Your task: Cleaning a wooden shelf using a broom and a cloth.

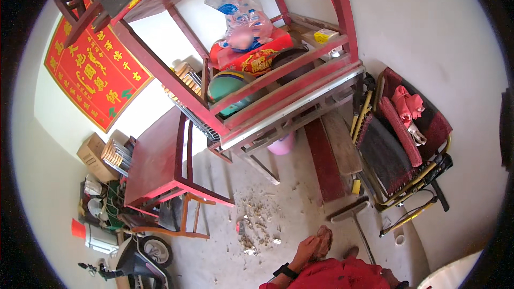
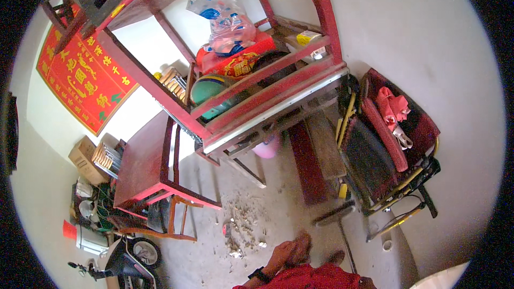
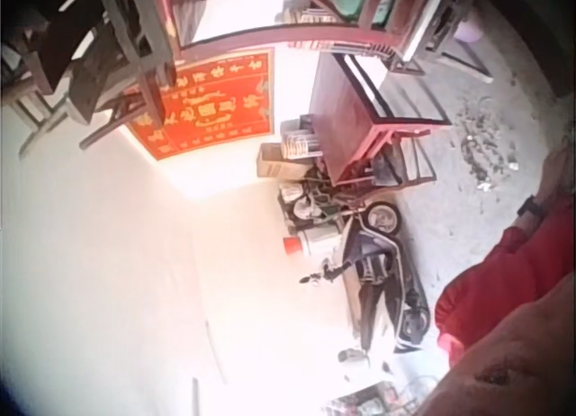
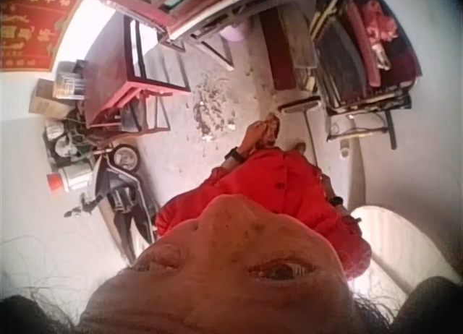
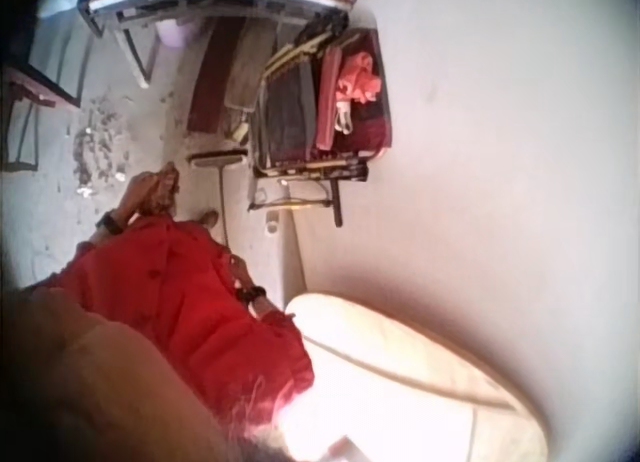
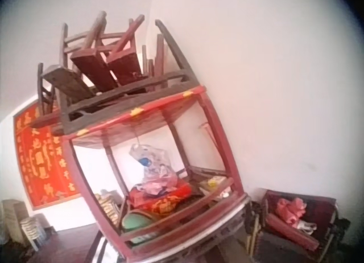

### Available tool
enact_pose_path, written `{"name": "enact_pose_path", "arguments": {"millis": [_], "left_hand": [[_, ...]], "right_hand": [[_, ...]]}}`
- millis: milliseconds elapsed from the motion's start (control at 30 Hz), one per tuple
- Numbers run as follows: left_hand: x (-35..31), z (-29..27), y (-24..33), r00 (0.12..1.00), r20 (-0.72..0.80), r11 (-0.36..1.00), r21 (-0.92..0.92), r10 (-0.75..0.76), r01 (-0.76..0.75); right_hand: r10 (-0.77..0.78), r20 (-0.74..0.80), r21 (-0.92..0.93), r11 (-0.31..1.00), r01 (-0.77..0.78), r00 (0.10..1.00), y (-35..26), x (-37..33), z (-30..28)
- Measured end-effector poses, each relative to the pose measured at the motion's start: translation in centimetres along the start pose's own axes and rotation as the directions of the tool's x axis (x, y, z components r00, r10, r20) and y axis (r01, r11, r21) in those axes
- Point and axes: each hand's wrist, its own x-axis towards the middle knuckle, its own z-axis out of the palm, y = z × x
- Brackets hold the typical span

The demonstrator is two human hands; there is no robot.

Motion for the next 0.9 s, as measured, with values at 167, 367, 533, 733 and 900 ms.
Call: {"name": "enact_pose_path", "arguments": {"millis": [167, 367, 533, 733, 900], "left_hand": [[-0.7, -0.1, 0.4, 1.0, -0.024, 0.999, -0.031, 0.014, -0.014], [-0.9, 0.5, 0.8, 0.999, 0.042, 0.971, -0.237, -0.022, 0.031], [-0.4, -0.1, 0.6, 1.0, 0.027, 1.0, -0.004, 0.002, -0.002], [-0.4, -0.4, -0.2, 1.0, -0.004, 0.999, 0.044, -0.005, 0.006], [-0.9, 0.0, 0.0, 0.999, 0.033, 0.999, -0.049, -0.004, 0.006]], "right_hand": [[-0.257, -0.094, -0.205, 0.95, 0.234, 0.962, -7.8, 0.6, -0.6], [0.231, 0.075, 0.002, 0.973, -0.232, 0.97, -13.0, -5.3, -1.7], [0.176, 0.072, -0.035, 0.984, -0.173, 0.982, -11.5, -4.6, -1.6], [0.11, 0.068, -0.015, 0.994, -0.109, 0.992, -10.0, -2.4, -1.4], [0.048, 0.085, 0.028, 0.998, -0.05, 0.995, -8.4, -0.6, -1.8]]}}
